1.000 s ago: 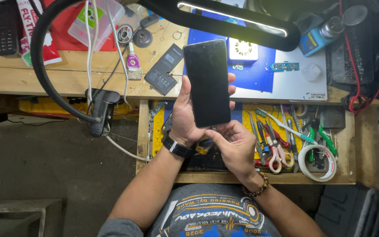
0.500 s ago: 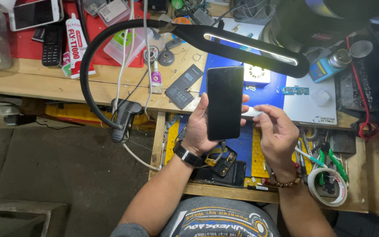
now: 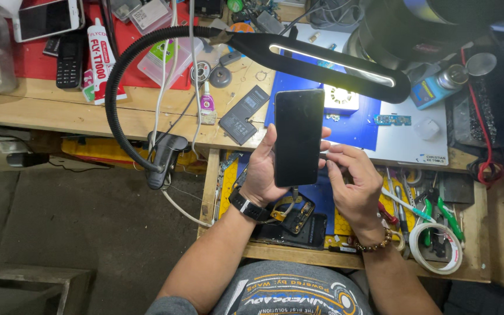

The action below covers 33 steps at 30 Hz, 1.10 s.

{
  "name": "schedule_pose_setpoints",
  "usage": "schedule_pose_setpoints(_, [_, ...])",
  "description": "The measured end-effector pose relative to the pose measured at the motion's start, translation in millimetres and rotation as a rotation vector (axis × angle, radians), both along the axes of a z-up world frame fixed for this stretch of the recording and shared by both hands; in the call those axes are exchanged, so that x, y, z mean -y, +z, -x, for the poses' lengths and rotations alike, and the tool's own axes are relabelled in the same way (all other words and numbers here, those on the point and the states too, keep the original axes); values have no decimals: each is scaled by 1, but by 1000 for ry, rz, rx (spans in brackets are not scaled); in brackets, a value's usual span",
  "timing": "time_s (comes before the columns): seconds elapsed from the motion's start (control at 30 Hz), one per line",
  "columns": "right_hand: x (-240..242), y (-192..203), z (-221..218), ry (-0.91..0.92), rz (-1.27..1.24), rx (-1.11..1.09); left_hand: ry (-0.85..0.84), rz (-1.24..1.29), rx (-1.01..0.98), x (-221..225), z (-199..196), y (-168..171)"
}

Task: The person connects a charging cable to a disassembled smartphone and waits for it to power on. They then remove a protective film from the internal motherboard and reattach the screen assembly. Finally, the person interacts with the touchscreen to test the device's functionality.

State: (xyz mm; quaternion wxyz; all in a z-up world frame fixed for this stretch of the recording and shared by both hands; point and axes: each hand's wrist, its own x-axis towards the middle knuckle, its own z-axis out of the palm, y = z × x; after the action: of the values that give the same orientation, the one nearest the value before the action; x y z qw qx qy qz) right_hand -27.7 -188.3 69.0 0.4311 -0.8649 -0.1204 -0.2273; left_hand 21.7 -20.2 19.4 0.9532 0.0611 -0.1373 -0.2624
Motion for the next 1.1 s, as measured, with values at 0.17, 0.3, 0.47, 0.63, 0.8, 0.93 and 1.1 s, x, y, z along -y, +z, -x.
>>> schedule_pose_setpoints(0.17, [1,-1,0,15,23,15,8,-11,12,1,0,-1])
schedule_pose_setpoints(0.3, [1,0,0,16,36,18,4,-9,14,1,0,0])
schedule_pose_setpoints(0.47, [1,1,0,11,37,17,-6,4,22,1,-1,3])
schedule_pose_setpoints(0.63, [2,-2,0,20,16,18,-24,5,-13,-1,1,0])
schedule_pose_setpoints(0.8, [3,1,1,21,65,51,-15,7,3,-1,0,1])
schedule_pose_setpoints(0.93, [3,0,0,21,27,26,-29,6,-9,-1,0,1])
schedule_pose_setpoints(1.1, [3,0,0,29,15,8,-20,-8,-1,0,0,1])
